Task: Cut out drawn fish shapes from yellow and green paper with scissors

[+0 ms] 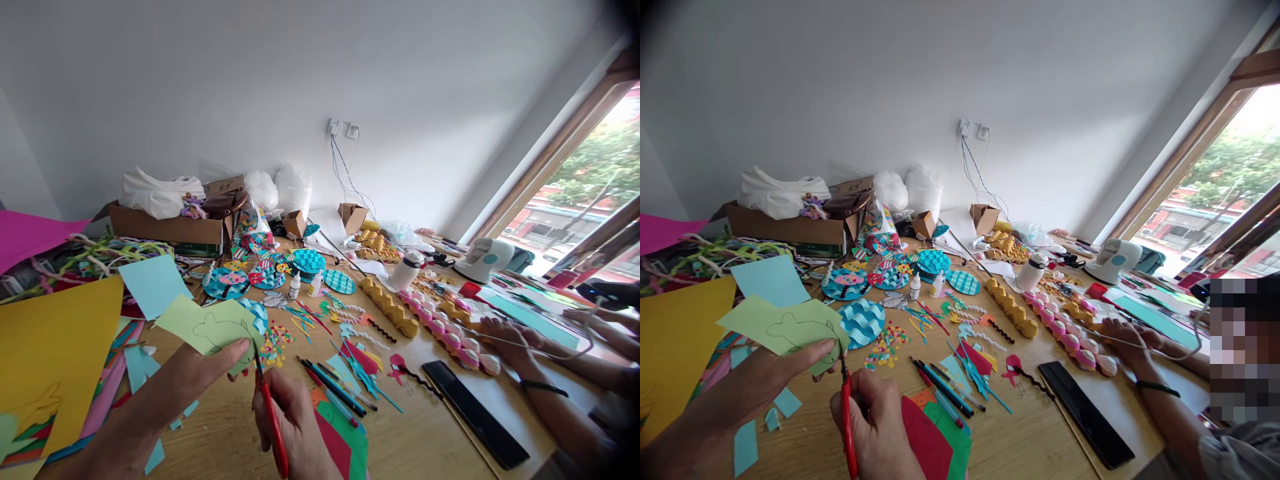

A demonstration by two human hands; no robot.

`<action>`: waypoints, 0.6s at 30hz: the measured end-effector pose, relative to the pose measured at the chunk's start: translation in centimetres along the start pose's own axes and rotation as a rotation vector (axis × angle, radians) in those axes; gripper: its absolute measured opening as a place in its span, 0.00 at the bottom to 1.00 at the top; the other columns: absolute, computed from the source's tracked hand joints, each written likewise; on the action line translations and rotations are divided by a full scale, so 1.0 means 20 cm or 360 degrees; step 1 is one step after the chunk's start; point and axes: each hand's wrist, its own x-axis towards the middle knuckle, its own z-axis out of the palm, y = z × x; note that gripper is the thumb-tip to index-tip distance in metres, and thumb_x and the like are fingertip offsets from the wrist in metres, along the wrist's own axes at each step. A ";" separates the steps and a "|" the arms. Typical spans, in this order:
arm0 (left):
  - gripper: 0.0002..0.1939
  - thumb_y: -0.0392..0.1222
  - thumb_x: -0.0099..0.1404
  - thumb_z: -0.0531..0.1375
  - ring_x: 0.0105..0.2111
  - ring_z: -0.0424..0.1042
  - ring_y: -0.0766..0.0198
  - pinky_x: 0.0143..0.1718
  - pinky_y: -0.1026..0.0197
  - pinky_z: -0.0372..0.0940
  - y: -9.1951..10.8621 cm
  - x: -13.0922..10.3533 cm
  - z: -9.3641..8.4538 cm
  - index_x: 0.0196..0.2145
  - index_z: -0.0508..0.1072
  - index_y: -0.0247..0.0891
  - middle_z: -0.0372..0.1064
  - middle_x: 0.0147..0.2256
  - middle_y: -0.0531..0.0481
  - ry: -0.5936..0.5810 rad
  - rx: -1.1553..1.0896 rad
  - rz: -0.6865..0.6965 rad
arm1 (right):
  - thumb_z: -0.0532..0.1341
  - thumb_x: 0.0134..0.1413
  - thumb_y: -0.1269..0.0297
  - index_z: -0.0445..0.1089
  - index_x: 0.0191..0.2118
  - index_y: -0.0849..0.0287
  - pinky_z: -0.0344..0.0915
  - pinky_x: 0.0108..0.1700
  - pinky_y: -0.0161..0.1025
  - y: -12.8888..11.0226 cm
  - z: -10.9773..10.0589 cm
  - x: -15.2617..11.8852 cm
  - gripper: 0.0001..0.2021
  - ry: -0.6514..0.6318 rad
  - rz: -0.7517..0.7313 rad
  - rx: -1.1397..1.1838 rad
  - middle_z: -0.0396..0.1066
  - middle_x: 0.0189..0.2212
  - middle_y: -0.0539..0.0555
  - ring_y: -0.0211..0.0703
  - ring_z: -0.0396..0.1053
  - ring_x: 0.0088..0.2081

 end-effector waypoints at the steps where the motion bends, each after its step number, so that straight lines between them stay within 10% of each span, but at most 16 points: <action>1: 0.05 0.39 0.54 0.55 0.33 0.72 0.59 0.42 0.61 0.69 0.00 0.00 0.00 0.28 0.70 0.47 0.75 0.30 0.57 0.0050 0.0005 -0.0013 | 0.55 0.59 0.48 0.55 0.23 0.57 0.47 0.22 0.31 0.00 0.00 0.00 0.21 0.0001 0.0000 -0.0002 0.47 0.18 0.44 0.34 0.47 0.22; 18: 0.07 0.46 0.55 0.57 0.38 0.73 0.56 0.44 0.57 0.70 0.04 0.01 -0.01 0.28 0.74 0.46 0.78 0.30 0.54 -0.0019 -0.0091 -0.0124 | 0.55 0.53 0.37 0.54 0.21 0.56 0.47 0.21 0.31 -0.03 0.00 0.01 0.27 0.0022 -0.0052 -0.0020 0.48 0.18 0.44 0.34 0.47 0.21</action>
